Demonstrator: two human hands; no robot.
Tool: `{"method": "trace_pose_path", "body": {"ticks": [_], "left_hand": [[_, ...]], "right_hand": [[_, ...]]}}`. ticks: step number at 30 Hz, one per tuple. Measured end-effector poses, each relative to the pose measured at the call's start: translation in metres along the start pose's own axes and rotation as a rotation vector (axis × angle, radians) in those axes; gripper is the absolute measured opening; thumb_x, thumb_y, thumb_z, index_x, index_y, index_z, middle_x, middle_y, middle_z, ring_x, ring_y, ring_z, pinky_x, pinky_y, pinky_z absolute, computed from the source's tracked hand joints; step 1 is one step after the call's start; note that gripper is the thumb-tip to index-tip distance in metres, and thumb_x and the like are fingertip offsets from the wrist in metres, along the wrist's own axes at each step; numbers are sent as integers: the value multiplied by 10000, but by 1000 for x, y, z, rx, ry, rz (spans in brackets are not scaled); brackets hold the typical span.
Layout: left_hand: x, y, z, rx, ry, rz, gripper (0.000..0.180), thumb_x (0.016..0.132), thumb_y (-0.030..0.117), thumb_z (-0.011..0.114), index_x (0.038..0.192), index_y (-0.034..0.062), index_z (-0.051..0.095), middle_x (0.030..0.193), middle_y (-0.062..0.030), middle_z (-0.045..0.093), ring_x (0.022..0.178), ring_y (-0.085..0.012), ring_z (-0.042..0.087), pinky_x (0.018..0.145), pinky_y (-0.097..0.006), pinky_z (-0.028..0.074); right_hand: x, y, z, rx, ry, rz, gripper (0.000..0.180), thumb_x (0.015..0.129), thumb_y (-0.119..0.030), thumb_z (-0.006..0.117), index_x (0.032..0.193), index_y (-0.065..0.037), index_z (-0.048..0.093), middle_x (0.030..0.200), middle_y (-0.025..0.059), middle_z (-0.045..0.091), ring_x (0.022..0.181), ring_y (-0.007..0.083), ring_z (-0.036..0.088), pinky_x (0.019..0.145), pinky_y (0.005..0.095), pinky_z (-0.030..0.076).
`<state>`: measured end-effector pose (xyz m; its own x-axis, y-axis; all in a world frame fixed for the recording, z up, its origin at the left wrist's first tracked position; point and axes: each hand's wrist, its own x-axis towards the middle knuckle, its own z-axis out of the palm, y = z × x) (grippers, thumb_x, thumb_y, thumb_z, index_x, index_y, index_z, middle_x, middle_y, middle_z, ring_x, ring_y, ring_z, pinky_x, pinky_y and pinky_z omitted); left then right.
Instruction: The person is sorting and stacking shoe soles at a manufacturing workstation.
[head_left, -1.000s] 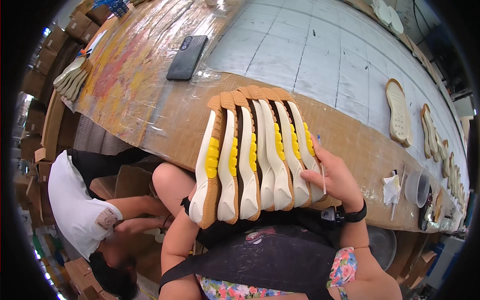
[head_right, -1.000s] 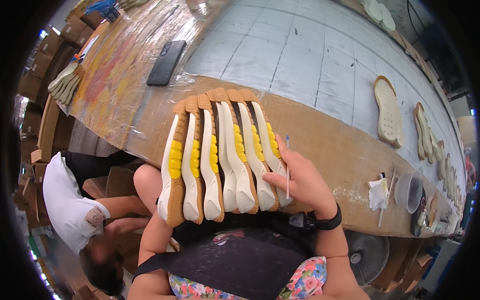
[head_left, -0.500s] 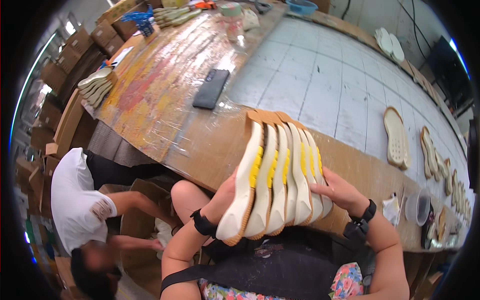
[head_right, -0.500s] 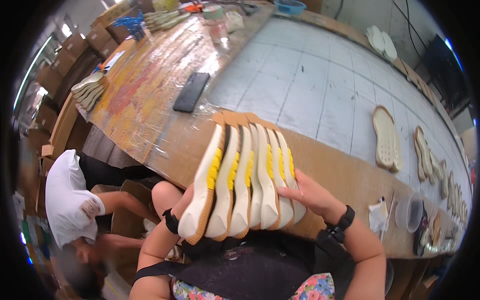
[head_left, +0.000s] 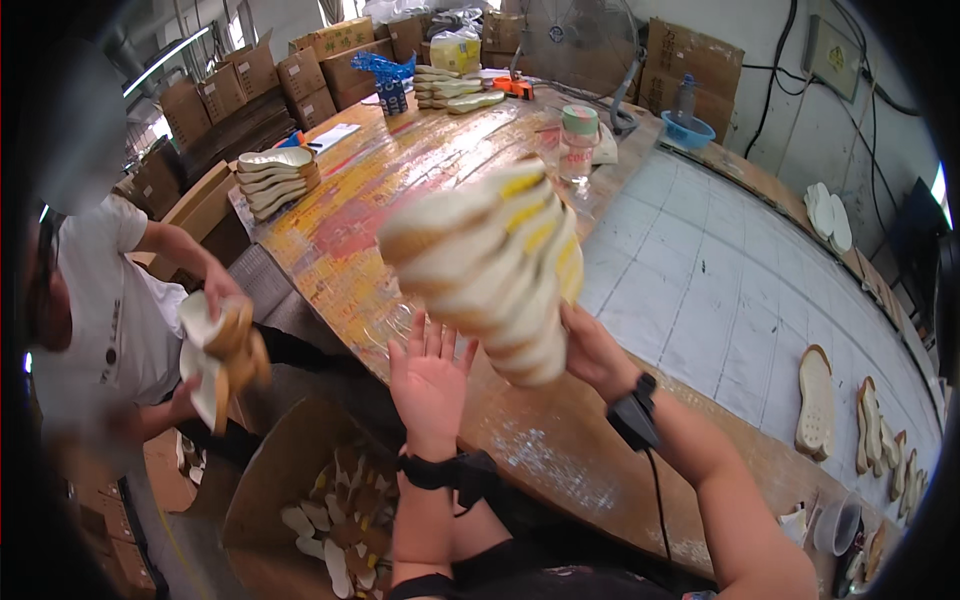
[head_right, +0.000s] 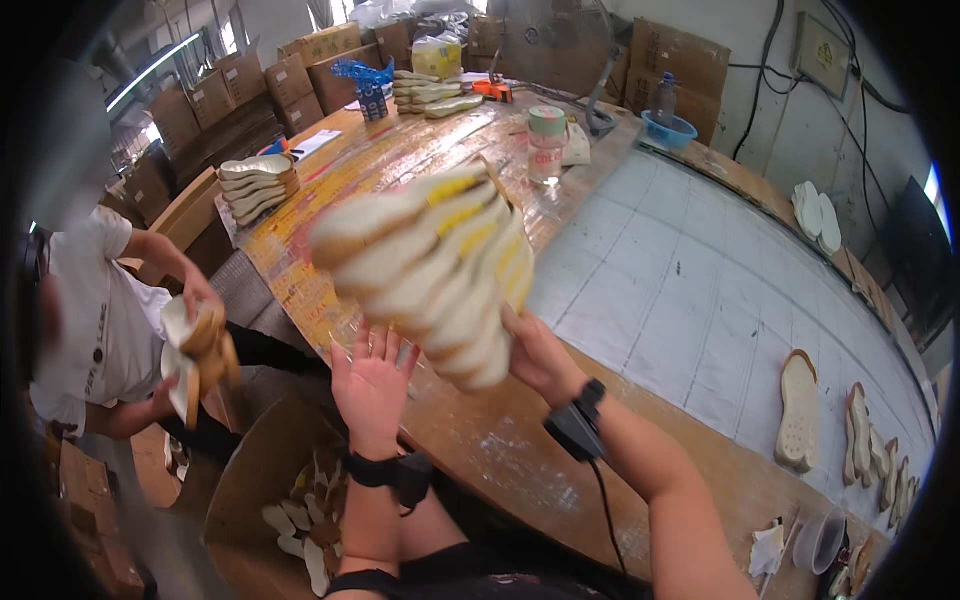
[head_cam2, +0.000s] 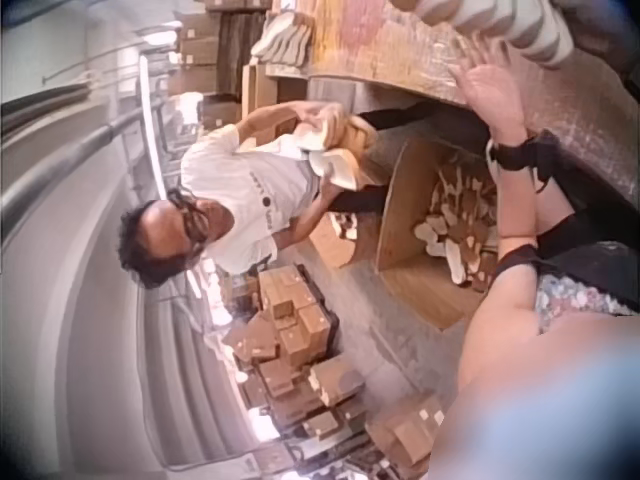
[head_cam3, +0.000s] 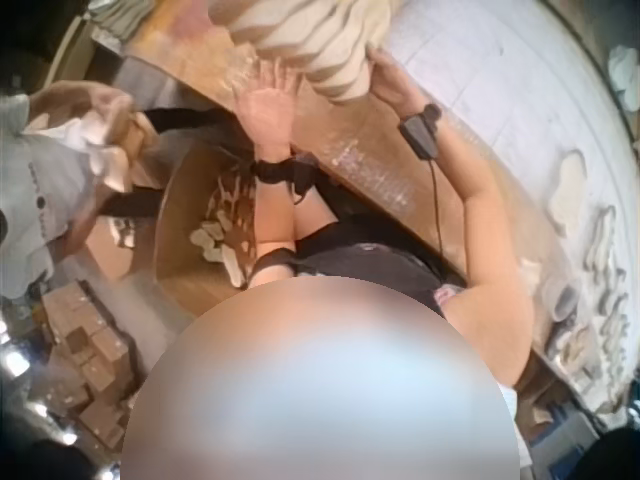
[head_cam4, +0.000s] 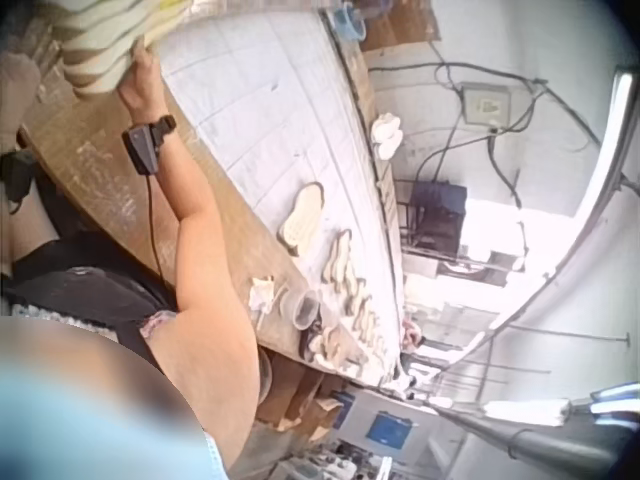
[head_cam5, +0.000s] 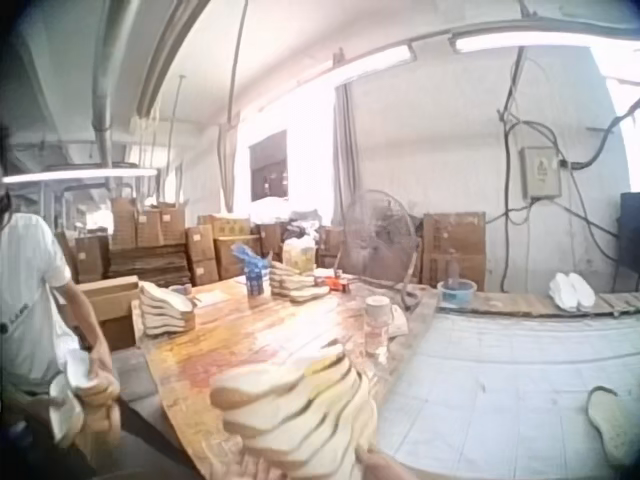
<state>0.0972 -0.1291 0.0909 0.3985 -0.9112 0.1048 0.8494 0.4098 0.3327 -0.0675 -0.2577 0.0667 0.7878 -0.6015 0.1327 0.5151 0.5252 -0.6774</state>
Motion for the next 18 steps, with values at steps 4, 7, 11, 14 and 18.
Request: {"method": "trace_pose_path", "body": {"ticks": [4,7,11,14,18], "left_hand": [[17,-19,-41,451,188,109,498,885,387,387,1282,91,335,1312,-86,348,1198,-207,328,932,-380,322],[22,-23,-61,430,300,-35,401,891,329,413,1221,100,404,1214,-66,443,1110,-186,406,858,-343,360],[30,-22,-77,387,370,-130,258,866,230,499,1092,106,484,1035,-22,543,964,-147,493,783,-303,382],[31,-22,-83,446,359,-135,201,852,199,523,1031,108,509,963,-3,569,918,-138,512,750,-286,387],[25,-20,-78,555,179,-125,268,843,223,529,1075,95,489,1033,-23,545,957,-132,498,769,-288,397]], "right_hand": [[135,6,3,-242,114,-180,358,911,-261,421,1247,-152,361,1201,26,446,1108,150,416,869,369,397],[210,7,2,-95,204,-252,345,903,-313,426,1223,-192,381,1113,12,455,1078,140,399,817,360,393],[219,33,8,-379,357,-78,440,880,-386,461,1227,-126,383,1178,15,445,1032,166,436,835,356,400],[161,52,25,-431,213,54,462,890,-381,436,1223,-64,399,1224,39,444,1051,162,451,830,293,389],[68,58,70,-571,-4,91,235,875,-268,492,975,-75,581,972,1,580,899,100,508,730,267,425]]}}
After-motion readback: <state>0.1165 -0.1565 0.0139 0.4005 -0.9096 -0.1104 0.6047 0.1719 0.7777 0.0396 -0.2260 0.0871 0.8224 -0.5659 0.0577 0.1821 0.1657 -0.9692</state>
